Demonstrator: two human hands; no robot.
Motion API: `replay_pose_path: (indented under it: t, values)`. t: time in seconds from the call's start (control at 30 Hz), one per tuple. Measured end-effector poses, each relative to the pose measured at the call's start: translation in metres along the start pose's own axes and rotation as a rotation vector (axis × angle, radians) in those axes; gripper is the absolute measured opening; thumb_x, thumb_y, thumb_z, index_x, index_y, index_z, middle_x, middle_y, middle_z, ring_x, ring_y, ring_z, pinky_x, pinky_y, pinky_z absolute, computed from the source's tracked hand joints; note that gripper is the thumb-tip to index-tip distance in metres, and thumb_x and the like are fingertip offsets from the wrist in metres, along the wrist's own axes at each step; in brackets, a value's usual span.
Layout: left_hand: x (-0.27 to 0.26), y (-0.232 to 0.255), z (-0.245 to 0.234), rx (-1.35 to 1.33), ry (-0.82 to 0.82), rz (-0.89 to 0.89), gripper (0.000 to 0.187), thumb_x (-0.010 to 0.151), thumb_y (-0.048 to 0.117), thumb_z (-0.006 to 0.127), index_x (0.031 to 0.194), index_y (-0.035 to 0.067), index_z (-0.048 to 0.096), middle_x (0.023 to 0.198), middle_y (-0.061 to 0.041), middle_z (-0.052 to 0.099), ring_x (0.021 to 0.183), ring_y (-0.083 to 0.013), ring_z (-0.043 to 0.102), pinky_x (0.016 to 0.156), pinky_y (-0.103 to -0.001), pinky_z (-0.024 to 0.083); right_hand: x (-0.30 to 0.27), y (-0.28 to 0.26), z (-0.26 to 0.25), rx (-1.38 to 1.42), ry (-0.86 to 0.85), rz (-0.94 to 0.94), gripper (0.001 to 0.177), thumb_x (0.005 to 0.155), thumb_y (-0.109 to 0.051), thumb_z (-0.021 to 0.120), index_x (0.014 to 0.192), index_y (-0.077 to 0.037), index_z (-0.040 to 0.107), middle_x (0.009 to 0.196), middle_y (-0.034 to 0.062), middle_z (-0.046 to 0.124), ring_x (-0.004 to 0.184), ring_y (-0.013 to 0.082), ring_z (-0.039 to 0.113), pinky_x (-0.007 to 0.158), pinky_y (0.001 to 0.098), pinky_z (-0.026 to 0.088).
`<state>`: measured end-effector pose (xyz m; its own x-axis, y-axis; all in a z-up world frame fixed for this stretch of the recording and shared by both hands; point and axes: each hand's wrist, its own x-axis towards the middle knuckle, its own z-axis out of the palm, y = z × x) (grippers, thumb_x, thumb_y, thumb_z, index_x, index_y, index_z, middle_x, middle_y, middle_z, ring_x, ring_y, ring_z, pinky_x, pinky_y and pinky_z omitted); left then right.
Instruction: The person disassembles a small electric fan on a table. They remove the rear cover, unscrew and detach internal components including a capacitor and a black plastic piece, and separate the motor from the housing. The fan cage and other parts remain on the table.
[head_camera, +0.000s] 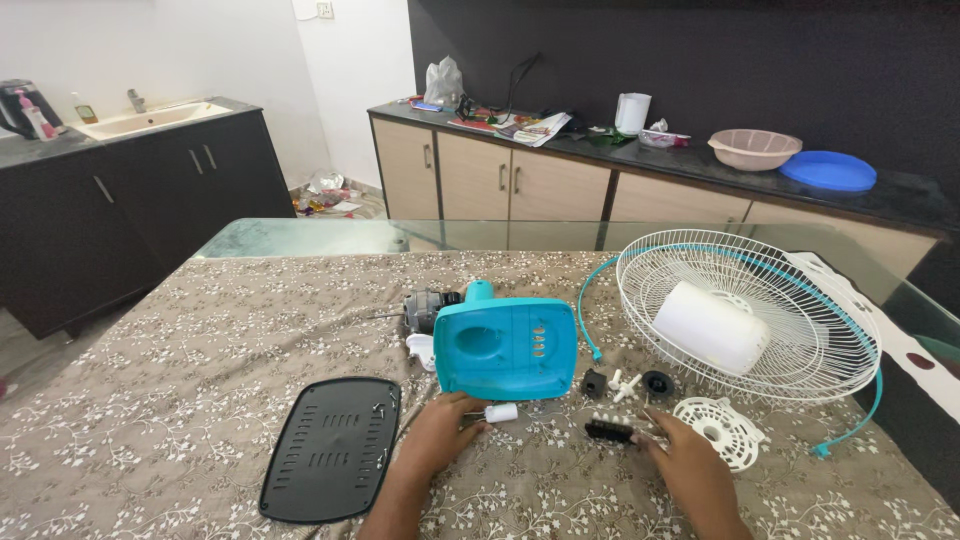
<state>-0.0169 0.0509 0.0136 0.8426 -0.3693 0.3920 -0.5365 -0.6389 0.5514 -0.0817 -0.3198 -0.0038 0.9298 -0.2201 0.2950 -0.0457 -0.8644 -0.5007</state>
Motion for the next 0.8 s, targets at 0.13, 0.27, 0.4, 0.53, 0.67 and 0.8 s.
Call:
replay_pose_path:
  t: [0.13, 0.27, 0.4, 0.53, 0.67, 0.8]
  values:
    - [0.000, 0.006, 0.000, -0.185, -0.077, -0.229, 0.034, 0.080, 0.021, 0.083, 0.113, 0.014, 0.077, 0.110, -0.005, 0.075, 0.097, -0.0234, 0.075, 0.086, -0.037, 0.058, 0.008, -0.032, -0.010, 0.064, 0.011, -0.022, 0.050, 0.088, -0.047, 0.067, 0.126, -0.015, 0.069, 0.115, 0.0076, 0.075, 0.083, 0.0277, 0.075, 0.074, 0.0408, 0.058]
    - [0.004, 0.000, 0.008, -0.242, -0.069, -0.253, 0.030, 0.082, 0.019, 0.082, 0.111, 0.013, 0.079, 0.106, -0.007, 0.078, 0.091, -0.0213, 0.076, 0.083, -0.036, 0.059, 0.016, -0.074, -0.004, 0.197, -0.242, 0.161, 0.042, 0.102, -0.044, 0.055, 0.135, -0.022, 0.069, 0.106, 0.0124, 0.077, 0.080, 0.0260, 0.075, 0.076, 0.0383, 0.058]
    - [0.008, -0.008, 0.020, -0.210, 0.039, -0.139, 0.021, 0.085, 0.017, 0.079, 0.106, 0.010, 0.083, 0.103, -0.011, 0.081, 0.086, -0.0222, 0.077, 0.082, -0.036, 0.060, 0.021, -0.105, 0.026, 0.306, -0.240, -0.172, 0.035, 0.102, -0.030, 0.053, 0.130, -0.016, 0.069, 0.115, 0.0103, 0.072, 0.089, 0.0230, 0.072, 0.080, 0.0364, 0.057]
    - [0.005, -0.008, 0.026, -0.316, 0.024, -0.230, 0.025, 0.084, 0.018, 0.080, 0.107, 0.009, 0.080, 0.102, -0.011, 0.081, 0.086, -0.0204, 0.080, 0.081, -0.033, 0.061, 0.021, -0.124, 0.062, 0.206, -0.255, -0.364, 0.034, 0.099, -0.019, 0.053, 0.130, -0.014, 0.064, 0.116, 0.0087, 0.069, 0.099, 0.0260, 0.071, 0.085, 0.0402, 0.057]
    - [0.004, -0.007, 0.022, -0.244, 0.321, -0.048, 0.023, 0.085, 0.020, 0.081, 0.102, 0.005, 0.076, 0.097, -0.011, 0.077, 0.085, -0.0210, 0.075, 0.076, -0.033, 0.060, 0.019, -0.133, 0.076, -0.030, -0.097, -0.573, 0.038, 0.091, -0.012, 0.059, 0.128, -0.016, 0.063, 0.114, 0.0076, 0.068, 0.102, 0.0310, 0.069, 0.087, 0.0455, 0.055]
    - [0.004, -0.014, 0.021, -0.265, 0.609, -0.128, 0.025, 0.088, 0.023, 0.077, 0.098, 0.003, 0.067, 0.087, -0.009, 0.069, 0.079, -0.0181, 0.067, 0.065, -0.033, 0.057, 0.011, -0.130, 0.071, -0.075, -0.192, -0.368, 0.056, 0.091, -0.010, 0.057, 0.145, -0.019, 0.050, 0.124, 0.0078, 0.061, 0.100, 0.0291, 0.068, 0.082, 0.0424, 0.058]
